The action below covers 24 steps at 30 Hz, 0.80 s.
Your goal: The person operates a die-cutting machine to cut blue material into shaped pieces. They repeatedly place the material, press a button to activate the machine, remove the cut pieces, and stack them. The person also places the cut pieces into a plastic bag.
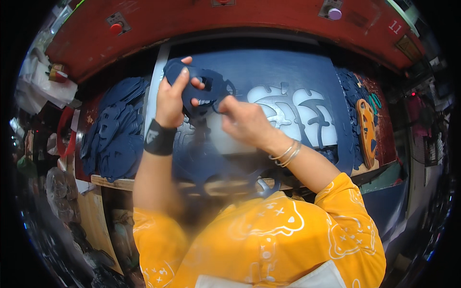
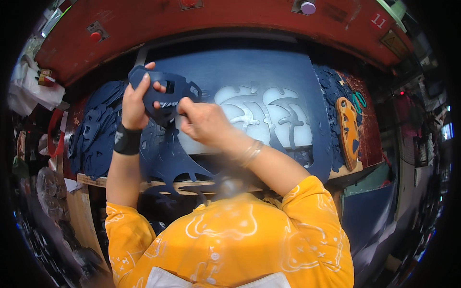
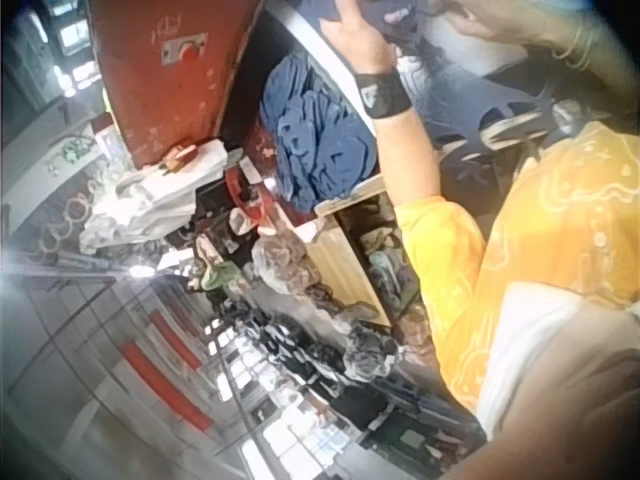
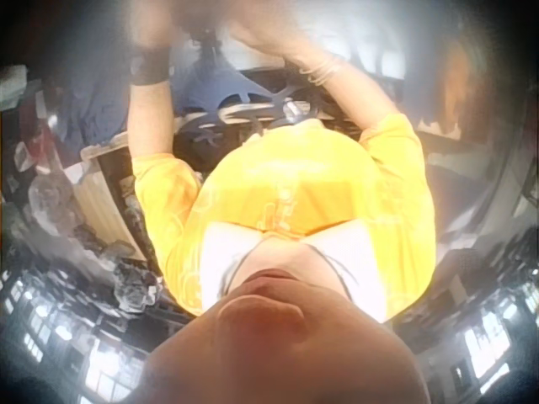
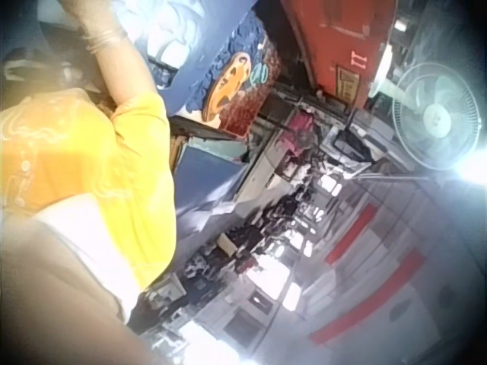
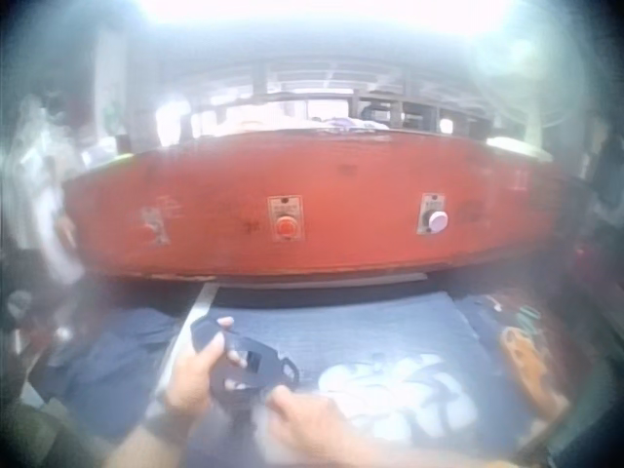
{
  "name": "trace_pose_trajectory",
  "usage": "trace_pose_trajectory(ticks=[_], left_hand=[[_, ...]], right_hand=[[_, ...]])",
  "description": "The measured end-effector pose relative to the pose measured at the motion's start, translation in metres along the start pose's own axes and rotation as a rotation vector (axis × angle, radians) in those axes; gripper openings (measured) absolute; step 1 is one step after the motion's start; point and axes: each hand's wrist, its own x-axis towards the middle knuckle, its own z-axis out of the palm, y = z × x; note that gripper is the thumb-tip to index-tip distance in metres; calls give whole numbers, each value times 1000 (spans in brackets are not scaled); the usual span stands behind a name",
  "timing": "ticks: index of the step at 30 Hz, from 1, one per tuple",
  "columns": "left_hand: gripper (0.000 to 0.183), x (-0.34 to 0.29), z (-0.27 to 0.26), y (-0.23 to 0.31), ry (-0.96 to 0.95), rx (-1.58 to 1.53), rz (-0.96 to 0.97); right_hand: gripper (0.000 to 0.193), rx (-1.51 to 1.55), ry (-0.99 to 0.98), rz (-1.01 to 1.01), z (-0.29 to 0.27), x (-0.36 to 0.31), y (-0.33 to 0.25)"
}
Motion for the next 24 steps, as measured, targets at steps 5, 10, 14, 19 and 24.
trace_pose_trajectory(ticks=[5,10,14,19,24], left_hand=[[38,67,-41,50,362,-155,82],[32,120,-87,68,186,-120,397],[25,158,-117,81,225,-243,414],[30,185,-128,117,302,-285,480],[35,169,-89,109,254,-135,543]], right_hand=[[15,-22,-443,185,-45,-43,13],[12,58,-353,302,-53,-73,20],[11,17,-368,238,-49,-78,28],[15,-63,-546,276,-51,-70,27],[34,191,-950,555,-75,-30,9]])
